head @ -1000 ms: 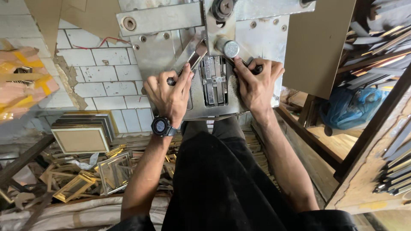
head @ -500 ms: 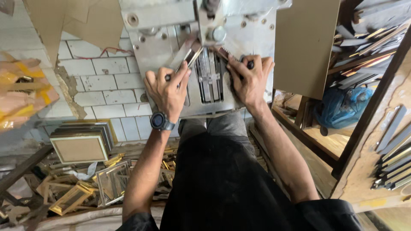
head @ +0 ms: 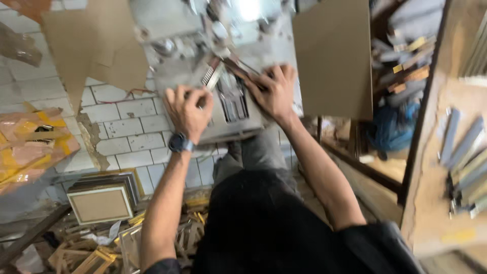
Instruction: The person repeatedly picks up two pre-cut frame corner pieces, places them into a metal corner-joining machine, operates the machine to join the corners, and then removes the assembled frame. This cycle is repeated multiple times with different frame pieces.
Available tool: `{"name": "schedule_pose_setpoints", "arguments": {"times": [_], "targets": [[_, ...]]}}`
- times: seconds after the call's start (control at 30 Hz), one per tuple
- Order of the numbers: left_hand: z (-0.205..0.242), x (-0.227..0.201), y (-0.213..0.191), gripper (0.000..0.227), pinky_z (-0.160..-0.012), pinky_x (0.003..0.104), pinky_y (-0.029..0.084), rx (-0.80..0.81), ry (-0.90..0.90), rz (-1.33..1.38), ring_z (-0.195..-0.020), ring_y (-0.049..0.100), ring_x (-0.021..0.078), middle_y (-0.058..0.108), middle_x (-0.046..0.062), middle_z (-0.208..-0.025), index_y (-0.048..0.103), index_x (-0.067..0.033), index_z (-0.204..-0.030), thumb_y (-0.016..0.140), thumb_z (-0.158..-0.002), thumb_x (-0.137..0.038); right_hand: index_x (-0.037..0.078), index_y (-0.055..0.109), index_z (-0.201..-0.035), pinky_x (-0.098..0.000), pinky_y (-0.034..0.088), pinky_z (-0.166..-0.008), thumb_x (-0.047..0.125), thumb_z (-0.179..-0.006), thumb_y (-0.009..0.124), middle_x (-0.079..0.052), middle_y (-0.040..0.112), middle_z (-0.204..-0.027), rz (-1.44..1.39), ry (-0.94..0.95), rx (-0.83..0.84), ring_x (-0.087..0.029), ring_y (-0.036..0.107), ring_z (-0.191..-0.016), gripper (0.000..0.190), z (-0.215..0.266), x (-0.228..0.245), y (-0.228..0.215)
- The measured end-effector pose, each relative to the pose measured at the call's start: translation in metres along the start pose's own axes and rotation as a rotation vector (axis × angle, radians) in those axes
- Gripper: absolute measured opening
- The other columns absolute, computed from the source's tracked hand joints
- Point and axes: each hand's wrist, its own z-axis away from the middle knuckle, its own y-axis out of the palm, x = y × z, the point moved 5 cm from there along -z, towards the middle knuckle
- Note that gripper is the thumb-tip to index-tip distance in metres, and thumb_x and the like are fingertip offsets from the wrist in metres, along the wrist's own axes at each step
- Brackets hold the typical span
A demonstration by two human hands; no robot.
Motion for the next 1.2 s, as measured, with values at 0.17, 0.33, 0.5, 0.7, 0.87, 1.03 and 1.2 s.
{"name": "schedule_pose_setpoints", "arguments": {"times": [0.17, 0.33, 0.5, 0.7, 0.87, 1.03, 1.2], "targets": [[0.003, 0.007, 0.003, 0.034, -0.095, 0.048, 0.043, 0.052, 0.111, 0.13, -0.108, 0.052, 0.0336, 0.057, 0.014, -0.114, 0.074, -0.0092, -0.123, 0.082, -0.097, -0.03, 0.018, 0.079, -0.105, -0.0452, 0.035, -0.09, 0.029, -0.08, 0.087, -0.009, 0.059, -0.11, -0.085, 0.057, -0.1, -0.031, 0.05, -0.104, 0.029, 0.005, 0.002, -0.017], [0.011, 0.028, 0.005, 0.037, -0.104, 0.051, 0.04, -0.048, 0.099, 0.243, -0.124, 0.048, 0.036, 0.046, 0.02, -0.131, 0.051, -0.0037, -0.14, 0.052, -0.115, -0.032, 0.017, 0.074, -0.12, -0.0463, 0.035, -0.109, 0.022, -0.086, 0.082, -0.009, 0.063, -0.111, 0.122, 0.284, -0.371, -0.029, 0.056, -0.112, 0.035, 0.075, -0.059, -0.115], [0.035, 0.02, 0.003, 0.022, -0.101, 0.051, 0.041, -0.221, 0.277, 0.07, -0.113, 0.044, 0.0317, 0.043, 0.017, -0.12, 0.05, 0.0008, -0.125, 0.056, -0.118, -0.019, 0.003, 0.066, -0.131, -0.0479, 0.039, -0.091, 0.023, -0.095, 0.075, -0.011, 0.066, -0.111, 0.627, 0.722, -0.441, -0.032, 0.059, -0.104, 0.042, 0.214, -0.184, -0.273], [0.05, -0.224, 0.089, 0.021, -0.093, 0.046, 0.042, -0.166, 0.596, 0.426, -0.107, 0.045, 0.0303, 0.045, 0.008, -0.11, 0.05, -0.014, -0.11, 0.068, -0.102, -0.008, 0.009, 0.071, -0.112, -0.0436, 0.04, -0.095, 0.024, -0.095, 0.074, -0.006, 0.068, -0.114, 0.833, 0.612, -0.265, -0.027, 0.055, -0.114, 0.023, 0.281, -0.253, -0.32], [0.093, -0.433, 0.135, 0.057, -0.077, 0.039, 0.059, 0.234, 1.059, 0.039, -0.11, 0.076, 0.0292, 0.074, 0.009, -0.123, 0.053, -0.0187, -0.143, 0.073, -0.09, -0.025, 0.009, 0.066, -0.084, -0.0445, 0.047, -0.086, 0.014, -0.074, 0.07, -0.009, 0.065, -0.081, 0.175, 0.433, 0.195, -0.03, 0.06, -0.09, 0.012, 0.218, -0.2, -0.303], [0.083, -0.415, 0.174, 0.06, -0.069, 0.042, 0.055, 0.786, 0.678, 0.236, -0.081, 0.071, 0.0283, 0.071, 0.005, -0.097, 0.052, -0.0135, -0.14, 0.077, -0.086, -0.013, 0.006, 0.07, -0.092, -0.043, 0.045, -0.083, 0.023, -0.089, 0.075, -0.013, 0.065, -0.09, 0.119, 0.57, -0.157, -0.031, 0.058, -0.091, 0.018, 0.231, -0.218, -0.351], [0.089, -0.3, 0.14, 0.043, -0.071, 0.046, 0.052, 0.652, 0.264, 0.422, -0.078, 0.066, 0.0333, 0.064, 0.014, -0.093, 0.038, -0.0003, -0.117, 0.066, -0.086, -0.011, 0.003, 0.075, -0.12, -0.0532, 0.03, -0.097, 0.035, -0.096, 0.078, -0.015, 0.064, -0.131, 0.854, 0.862, -0.116, -0.034, 0.042, -0.123, 0.04, 0.312, -0.318, -0.355]]}}
